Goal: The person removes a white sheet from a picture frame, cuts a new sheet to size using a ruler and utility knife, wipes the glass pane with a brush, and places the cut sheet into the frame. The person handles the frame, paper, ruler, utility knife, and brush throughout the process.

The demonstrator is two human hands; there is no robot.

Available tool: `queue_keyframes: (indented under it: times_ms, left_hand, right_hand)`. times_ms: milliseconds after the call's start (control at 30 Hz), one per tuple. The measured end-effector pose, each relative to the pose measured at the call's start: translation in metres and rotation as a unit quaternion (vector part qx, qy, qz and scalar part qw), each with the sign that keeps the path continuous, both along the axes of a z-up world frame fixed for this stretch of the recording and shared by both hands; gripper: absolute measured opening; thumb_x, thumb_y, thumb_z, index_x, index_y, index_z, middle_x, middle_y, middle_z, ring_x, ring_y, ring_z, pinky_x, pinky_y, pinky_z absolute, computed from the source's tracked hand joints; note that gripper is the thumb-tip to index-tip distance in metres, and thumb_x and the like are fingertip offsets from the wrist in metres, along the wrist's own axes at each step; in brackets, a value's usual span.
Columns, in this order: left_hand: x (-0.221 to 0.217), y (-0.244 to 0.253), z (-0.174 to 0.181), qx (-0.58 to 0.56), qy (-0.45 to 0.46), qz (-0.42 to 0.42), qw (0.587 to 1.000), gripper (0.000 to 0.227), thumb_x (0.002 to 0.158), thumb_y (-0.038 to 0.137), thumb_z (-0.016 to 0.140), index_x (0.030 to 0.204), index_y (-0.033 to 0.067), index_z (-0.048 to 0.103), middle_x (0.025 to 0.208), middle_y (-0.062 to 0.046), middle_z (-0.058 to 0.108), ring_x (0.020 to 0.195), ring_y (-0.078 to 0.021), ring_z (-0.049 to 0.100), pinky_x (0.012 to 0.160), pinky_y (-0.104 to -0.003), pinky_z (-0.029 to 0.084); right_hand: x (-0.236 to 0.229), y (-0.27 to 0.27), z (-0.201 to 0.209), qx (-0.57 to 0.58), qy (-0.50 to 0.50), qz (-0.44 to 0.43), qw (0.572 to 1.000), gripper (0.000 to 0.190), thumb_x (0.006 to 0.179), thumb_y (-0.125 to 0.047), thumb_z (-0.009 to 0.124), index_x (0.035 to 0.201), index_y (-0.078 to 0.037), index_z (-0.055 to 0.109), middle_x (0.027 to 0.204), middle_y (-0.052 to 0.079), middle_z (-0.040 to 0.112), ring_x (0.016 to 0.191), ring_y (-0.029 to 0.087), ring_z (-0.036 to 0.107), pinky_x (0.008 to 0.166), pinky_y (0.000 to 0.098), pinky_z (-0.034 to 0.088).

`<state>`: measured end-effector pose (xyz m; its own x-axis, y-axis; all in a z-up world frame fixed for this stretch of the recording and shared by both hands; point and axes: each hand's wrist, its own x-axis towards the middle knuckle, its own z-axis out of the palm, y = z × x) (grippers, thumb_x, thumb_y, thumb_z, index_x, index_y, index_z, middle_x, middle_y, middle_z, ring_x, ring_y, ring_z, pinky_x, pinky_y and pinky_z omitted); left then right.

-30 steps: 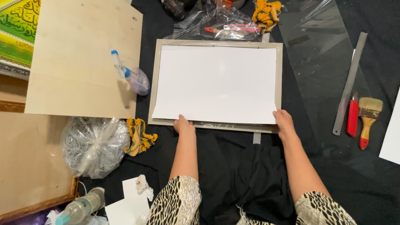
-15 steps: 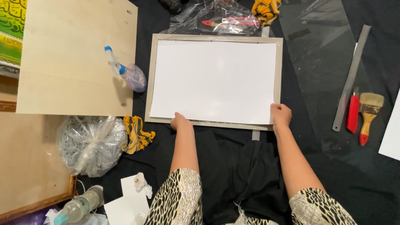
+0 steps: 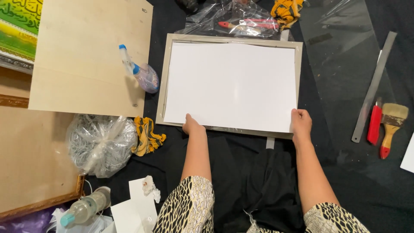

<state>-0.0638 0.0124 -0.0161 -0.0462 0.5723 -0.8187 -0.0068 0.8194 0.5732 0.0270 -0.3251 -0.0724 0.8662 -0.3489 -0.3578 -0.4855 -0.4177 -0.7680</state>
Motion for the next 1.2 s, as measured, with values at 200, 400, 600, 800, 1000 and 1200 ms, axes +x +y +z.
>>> queue_keyframes:
  times_ms: [200, 400, 600, 800, 1000, 1200]
  left_hand:
    - [0.001, -0.011, 0.097, 0.031, -0.031, 0.054, 0.998, 0.071, 0.102, 0.025, 0.063, 0.156, -0.0043, 0.028, 0.162, -0.030, 0.028, 0.152, -0.0435, 0.025, 0.125, -0.055, 0.026]
    - [-0.036, 0.084, 0.008, 0.164, -0.048, 0.019, 0.985, 0.048, 0.096, 0.024, 0.074, 0.135, 0.0089, 0.050, 0.123, -0.020, 0.055, 0.104, -0.0309, 0.064, 0.090, -0.048, 0.060]
    - [-0.073, 0.142, 0.060, 0.013, -0.130, -0.371, 0.919, 0.108, 0.089, 0.089, 0.037, 0.150, 0.0005, 0.046, 0.110, -0.024, 0.065, 0.095, -0.0388, 0.073, 0.096, -0.057, 0.054]
    - [-0.045, 0.181, -0.012, -0.051, -0.250, -0.467, 0.847, 0.038, 0.097, 0.042, 0.066, 0.118, 0.0103, 0.069, 0.105, -0.005, 0.074, 0.091, -0.0167, 0.069, 0.080, -0.032, 0.055]
    - [-0.012, 0.147, 0.070, 0.009, -0.196, -0.647, 0.737, 0.090, 0.079, 0.034, 0.068, 0.159, 0.0161, 0.031, 0.150, -0.012, 0.054, 0.128, -0.0304, 0.059, 0.101, -0.051, 0.053]
    - [-0.013, 0.125, 0.120, 0.062, -0.167, -0.638, 0.749, 0.071, 0.085, 0.020, 0.066, 0.152, 0.0151, 0.044, 0.148, -0.008, 0.059, 0.131, -0.0270, 0.059, 0.110, -0.045, 0.049]
  right_hand:
    - [0.000, -0.013, 0.007, 0.030, 0.011, 0.015, 0.999, 0.028, 0.101, -0.032, 0.067, 0.116, -0.008, 0.072, 0.097, 0.010, 0.068, 0.094, 0.021, 0.061, 0.076, 0.0374, 0.052]
    - [0.006, -0.034, -0.014, 0.226, 0.073, 0.049, 0.970, 0.049, 0.099, -0.021, 0.070, 0.144, -0.005, 0.055, 0.118, 0.017, 0.067, 0.105, 0.028, 0.068, 0.082, 0.0408, 0.058]
    - [0.005, -0.040, 0.063, 0.271, 0.075, 0.092, 0.955, 0.049, 0.098, -0.011, 0.062, 0.145, -0.021, 0.050, 0.121, 0.014, 0.062, 0.108, 0.027, 0.064, 0.085, 0.0397, 0.056]
    - [0.017, -0.068, 0.069, 0.290, 0.151, 0.093, 0.940, 0.061, 0.093, -0.022, 0.064, 0.151, -0.023, 0.048, 0.127, 0.007, 0.060, 0.100, 0.022, 0.058, 0.072, 0.0369, 0.048]
    - [0.014, -0.068, 0.077, 0.240, 0.177, 0.065, 0.952, 0.066, 0.094, -0.026, 0.062, 0.157, -0.025, 0.043, 0.133, 0.004, 0.058, 0.105, 0.022, 0.056, 0.073, 0.0384, 0.047]
    - [0.008, -0.064, 0.141, 0.173, 0.237, 0.099, 0.951, 0.063, 0.102, -0.025, 0.051, 0.161, -0.032, 0.032, 0.141, 0.009, 0.052, 0.116, 0.029, 0.054, 0.081, 0.0480, 0.046]
